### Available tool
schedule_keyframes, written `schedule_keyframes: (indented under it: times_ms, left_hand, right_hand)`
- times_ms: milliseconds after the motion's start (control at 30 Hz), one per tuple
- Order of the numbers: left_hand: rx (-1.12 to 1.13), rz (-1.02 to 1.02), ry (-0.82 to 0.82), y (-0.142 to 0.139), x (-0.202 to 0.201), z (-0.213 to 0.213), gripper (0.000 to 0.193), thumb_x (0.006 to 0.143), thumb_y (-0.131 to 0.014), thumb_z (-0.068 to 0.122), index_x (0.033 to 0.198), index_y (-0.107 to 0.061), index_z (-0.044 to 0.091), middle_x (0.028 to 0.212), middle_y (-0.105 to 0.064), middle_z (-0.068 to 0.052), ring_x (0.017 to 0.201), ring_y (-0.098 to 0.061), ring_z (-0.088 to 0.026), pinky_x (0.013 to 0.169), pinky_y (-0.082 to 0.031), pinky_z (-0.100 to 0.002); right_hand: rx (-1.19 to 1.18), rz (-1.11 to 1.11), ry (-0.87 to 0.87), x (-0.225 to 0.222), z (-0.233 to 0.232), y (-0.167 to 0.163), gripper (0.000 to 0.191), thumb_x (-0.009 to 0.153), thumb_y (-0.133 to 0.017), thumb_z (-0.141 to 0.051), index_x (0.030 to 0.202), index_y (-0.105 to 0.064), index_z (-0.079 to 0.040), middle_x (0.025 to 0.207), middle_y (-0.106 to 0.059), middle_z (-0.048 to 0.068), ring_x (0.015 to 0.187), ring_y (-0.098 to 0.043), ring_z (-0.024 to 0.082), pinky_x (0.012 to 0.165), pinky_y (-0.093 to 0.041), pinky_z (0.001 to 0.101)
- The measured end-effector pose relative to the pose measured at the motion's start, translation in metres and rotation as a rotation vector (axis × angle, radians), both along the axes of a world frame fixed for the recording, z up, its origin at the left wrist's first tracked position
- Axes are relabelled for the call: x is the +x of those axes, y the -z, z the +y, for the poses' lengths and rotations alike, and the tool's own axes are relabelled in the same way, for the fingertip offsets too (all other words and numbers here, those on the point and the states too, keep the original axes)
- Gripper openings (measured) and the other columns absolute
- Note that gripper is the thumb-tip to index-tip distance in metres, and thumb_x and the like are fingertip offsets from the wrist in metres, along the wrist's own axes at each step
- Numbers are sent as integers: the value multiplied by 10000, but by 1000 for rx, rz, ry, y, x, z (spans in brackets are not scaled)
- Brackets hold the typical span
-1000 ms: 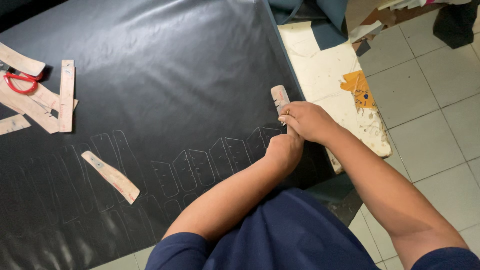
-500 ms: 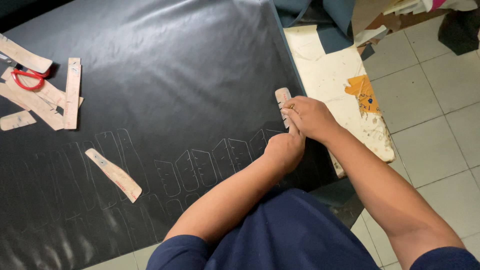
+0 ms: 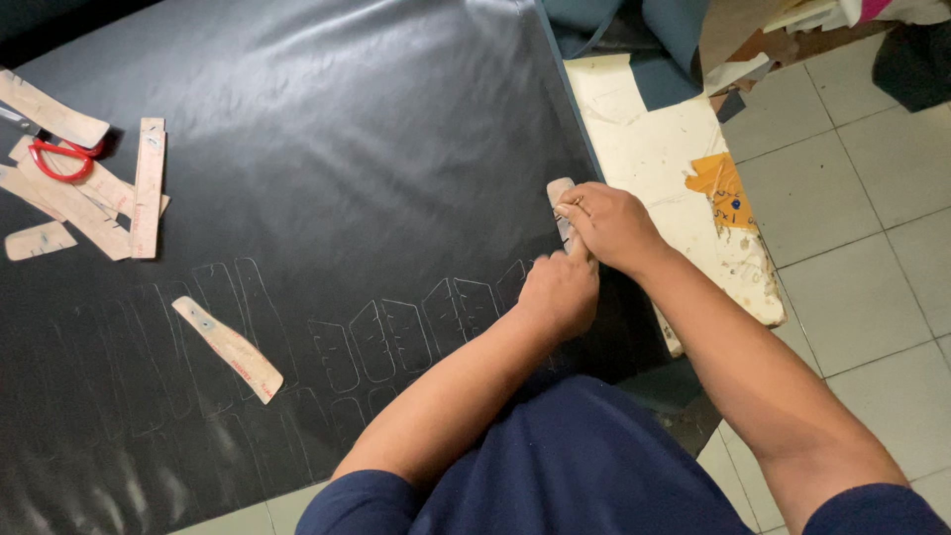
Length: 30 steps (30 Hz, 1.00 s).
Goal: The person places paper pattern pieces on a dark cutting mat and traces around them with a pen, marking outlines of shoe components. They reposition each pattern piece, hold it flat with one hand, and trace its edges before moving to the next piece.
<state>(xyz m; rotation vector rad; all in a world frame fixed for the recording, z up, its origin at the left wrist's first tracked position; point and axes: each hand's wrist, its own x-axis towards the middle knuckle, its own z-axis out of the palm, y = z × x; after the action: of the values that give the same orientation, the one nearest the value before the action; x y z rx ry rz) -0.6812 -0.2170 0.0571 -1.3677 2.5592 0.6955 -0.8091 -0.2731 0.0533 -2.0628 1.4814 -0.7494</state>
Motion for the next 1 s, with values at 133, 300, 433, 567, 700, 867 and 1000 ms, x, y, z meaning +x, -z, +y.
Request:
schedule_keyframes:
  times_ms: [133, 300, 433, 567, 700, 867, 1000]
  left_hand:
    - [-246, 74, 5, 8, 4, 5, 541, 847, -593, 181, 1332, -576, -59, 1433, -503, -229, 1380, -447, -356, 1108, -331, -534]
    - [-456, 124, 1, 23, 5, -1, 606, 732, -586, 238, 1266, -606, -49, 1356, -516, -220, 1349, -405, -374, 1100, -255, -593]
    - [-376, 199, -20, 27, 15, -9, 386, 904, -531, 182, 1242, -657, 45, 1342, -569, -118, 1359, -477, -275, 1129, -295, -566]
    - [-255, 252, -64, 27, 26, -24, 343, 971, -488, 140, 1244, -691, 179, 1214, -619, -4, 1180, -586, -178, 1124, -323, -532]
    - [-283, 280, -73, 28, 27, -30, 382, 935, -484, 102, 1238, -693, 206, 1168, -628, 12, 1051, -640, -154, 1096, -329, -516]
    - [-250, 276, -85, 29, 30, -29, 309, 958, -477, 108, 1162, -700, 174, 1145, -638, 27, 1068, -653, -145, 1159, -297, -528]
    - [-269, 350, -111, 30, 35, -29, 288, 953, -484, 110, 1129, -708, 156, 1162, -654, 41, 1091, -665, -137, 1183, -250, -562]
  right_hand:
    - [-102, 21, -16, 2, -8, 0, 160, 965, -669, -177, 1007, -738, -39, 1014, -744, 115, 900, -714, 309, 806, -564, 380]
    - [-22, 14, -5, 5, -14, -2, 168, 965, -659, -182, 1023, -746, -52, 995, -742, 113, 879, -718, 288, 790, -565, 373]
    - [-15, 53, -14, 8, -22, -2, 164, 960, -666, -195, 1004, -743, -57, 961, -733, 110, 858, -706, 306, 769, -558, 388]
    - [-79, 73, -35, 11, -34, 1, 155, 975, -665, -203, 980, -734, -65, 951, -724, 108, 858, -695, 321, 775, -552, 403]
    - [-95, 48, -4, 11, -40, 3, 144, 971, -659, -186, 980, -732, -62, 978, -731, 107, 869, -698, 320, 779, -553, 400]
    - [-93, -3, 23, 0, -41, 5, 142, 966, -644, -159, 999, -735, -54, 997, -733, 118, 901, -703, 315, 810, -558, 394]
    - [-129, 47, 27, -15, -35, 6, 146, 986, -648, -156, 1015, -736, -43, 1004, -731, 136, 926, -700, 334, 836, -549, 406]
